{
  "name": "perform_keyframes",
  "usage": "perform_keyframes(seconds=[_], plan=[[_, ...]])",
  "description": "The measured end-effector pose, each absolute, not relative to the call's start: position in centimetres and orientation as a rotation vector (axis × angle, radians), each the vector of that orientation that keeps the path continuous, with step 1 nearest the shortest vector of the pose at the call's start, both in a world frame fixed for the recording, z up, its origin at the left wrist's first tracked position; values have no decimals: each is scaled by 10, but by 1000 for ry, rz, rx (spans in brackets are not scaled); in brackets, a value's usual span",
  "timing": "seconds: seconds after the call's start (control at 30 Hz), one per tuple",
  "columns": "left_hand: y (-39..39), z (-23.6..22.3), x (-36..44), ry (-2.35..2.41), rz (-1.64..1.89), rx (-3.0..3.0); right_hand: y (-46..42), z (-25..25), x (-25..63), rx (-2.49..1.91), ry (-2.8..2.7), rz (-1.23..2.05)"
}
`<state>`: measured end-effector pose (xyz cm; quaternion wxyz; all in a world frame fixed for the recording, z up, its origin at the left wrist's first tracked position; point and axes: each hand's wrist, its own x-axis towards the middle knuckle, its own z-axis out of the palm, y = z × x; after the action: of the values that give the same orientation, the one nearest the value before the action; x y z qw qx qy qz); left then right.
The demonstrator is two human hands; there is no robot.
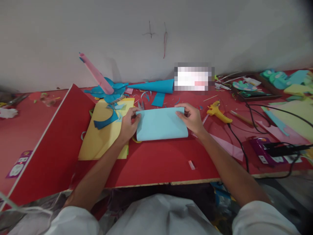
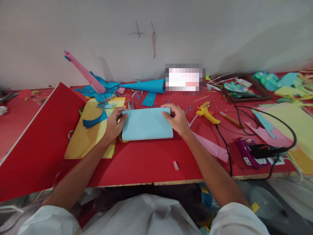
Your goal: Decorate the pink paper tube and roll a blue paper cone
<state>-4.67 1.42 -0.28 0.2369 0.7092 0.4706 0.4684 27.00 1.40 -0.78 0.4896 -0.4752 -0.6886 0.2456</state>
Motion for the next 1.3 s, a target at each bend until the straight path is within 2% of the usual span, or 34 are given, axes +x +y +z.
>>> perform_keyframes(seconds=[1.3], plan=[[16, -5, -50, 1342, 1295, 1964, 11, -3, 268, -1177, -1616, 680]])
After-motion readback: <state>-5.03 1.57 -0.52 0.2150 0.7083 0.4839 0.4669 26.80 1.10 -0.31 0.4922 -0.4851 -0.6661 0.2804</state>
